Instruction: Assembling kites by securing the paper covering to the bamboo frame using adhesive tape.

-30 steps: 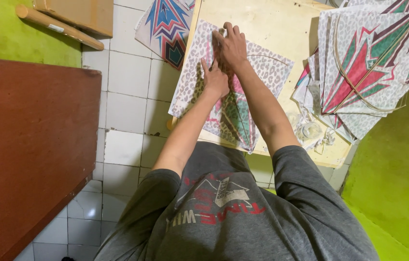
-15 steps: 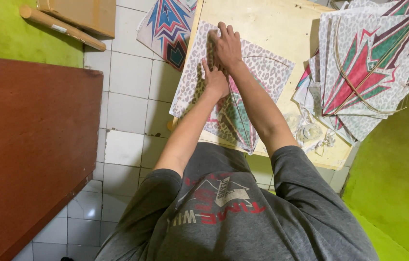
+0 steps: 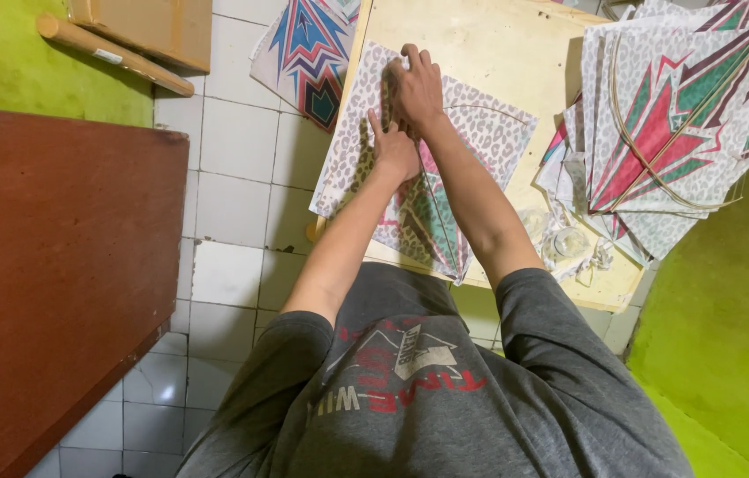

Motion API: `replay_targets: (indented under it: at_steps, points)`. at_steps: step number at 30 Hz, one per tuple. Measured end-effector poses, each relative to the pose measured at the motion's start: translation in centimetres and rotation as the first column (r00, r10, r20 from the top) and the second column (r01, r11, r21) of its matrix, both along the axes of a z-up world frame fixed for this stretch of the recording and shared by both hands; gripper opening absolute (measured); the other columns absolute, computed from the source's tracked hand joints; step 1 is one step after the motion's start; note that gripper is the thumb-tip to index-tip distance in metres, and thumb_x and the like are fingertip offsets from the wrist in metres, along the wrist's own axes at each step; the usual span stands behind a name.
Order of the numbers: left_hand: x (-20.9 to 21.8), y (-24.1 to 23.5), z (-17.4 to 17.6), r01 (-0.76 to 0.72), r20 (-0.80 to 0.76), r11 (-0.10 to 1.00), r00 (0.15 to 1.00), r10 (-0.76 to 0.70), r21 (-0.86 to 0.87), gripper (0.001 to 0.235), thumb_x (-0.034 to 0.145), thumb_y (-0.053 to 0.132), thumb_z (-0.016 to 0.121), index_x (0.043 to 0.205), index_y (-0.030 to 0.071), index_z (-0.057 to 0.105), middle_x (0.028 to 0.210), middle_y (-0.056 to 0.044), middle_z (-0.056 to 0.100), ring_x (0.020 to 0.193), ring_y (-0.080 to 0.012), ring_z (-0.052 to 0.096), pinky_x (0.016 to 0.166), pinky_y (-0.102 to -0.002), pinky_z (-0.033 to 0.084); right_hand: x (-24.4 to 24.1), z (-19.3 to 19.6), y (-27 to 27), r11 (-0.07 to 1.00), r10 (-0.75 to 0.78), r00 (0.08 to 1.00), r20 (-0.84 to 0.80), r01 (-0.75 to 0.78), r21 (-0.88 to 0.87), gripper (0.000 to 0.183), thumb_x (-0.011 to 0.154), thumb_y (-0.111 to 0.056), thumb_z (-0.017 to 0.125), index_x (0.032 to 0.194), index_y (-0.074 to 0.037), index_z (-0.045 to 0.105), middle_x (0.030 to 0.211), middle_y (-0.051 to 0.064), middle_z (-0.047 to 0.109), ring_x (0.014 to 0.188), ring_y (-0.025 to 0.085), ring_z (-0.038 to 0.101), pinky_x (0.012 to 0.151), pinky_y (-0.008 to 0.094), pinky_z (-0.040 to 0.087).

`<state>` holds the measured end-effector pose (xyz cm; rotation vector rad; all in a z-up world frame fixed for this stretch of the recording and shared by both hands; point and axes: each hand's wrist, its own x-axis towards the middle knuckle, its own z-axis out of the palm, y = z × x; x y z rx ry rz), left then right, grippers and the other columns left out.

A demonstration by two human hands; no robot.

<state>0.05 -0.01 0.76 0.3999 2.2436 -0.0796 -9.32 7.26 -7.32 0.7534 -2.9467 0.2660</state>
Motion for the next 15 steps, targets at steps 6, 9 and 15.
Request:
replay_targets:
  at_steps: [6, 9, 15]
  points:
    - [-0.24, -0.16, 0.97, -0.006, 0.033, 1.0, 0.999, 0.006, 0.011, 0.038, 0.101, 0.023, 0.041, 0.105, 0.016, 0.079, 0.134, -0.006, 0.066, 0.162, -0.0317, 0.016, 0.113, -0.082, -0.011, -0.71, -0.76, 0.29, 0.999, -0.039, 0.998, 0.04, 0.039, 0.008, 0.046, 0.085, 0.003, 0.053, 0.126, -0.015, 0.065, 0.123, 0.013, 0.051, 0.098, 0.028, 0.049, 0.065, 0.038, 0.048]
    - [-0.15, -0.17, 0.76, -0.006, 0.031, 1.0, 0.999, 0.005, 0.014, 0.039, 0.102, 0.025, 0.041, 0.115, 0.016, 0.077, 0.14, -0.006, 0.064, 0.162, -0.0324, 0.014, 0.113, -0.083, -0.01, -0.45, -0.84, 0.32, 0.999, -0.029, 0.999, 0.044, 0.028, 0.043, 0.039, 0.092, -0.004, 0.052, 0.127, -0.016, 0.064, 0.121, 0.013, 0.05, 0.097, 0.029, 0.048, 0.064, 0.039, 0.047]
    - [-0.08, -0.17, 0.36, -0.021, 0.021, 0.999, 1.0, 0.02, 0.024, 0.038, 0.103, 0.025, 0.041, 0.108, 0.017, 0.078, 0.136, -0.006, 0.066, 0.162, -0.0328, 0.013, 0.113, -0.083, -0.01, -0.03, -0.7, 0.39, 0.998, -0.037, 0.999, 0.023, 0.036, 0.055, 0.04, 0.09, -0.004, 0.056, 0.127, -0.015, 0.065, 0.119, 0.012, 0.05, 0.097, 0.029, 0.049, 0.062, 0.038, 0.05]
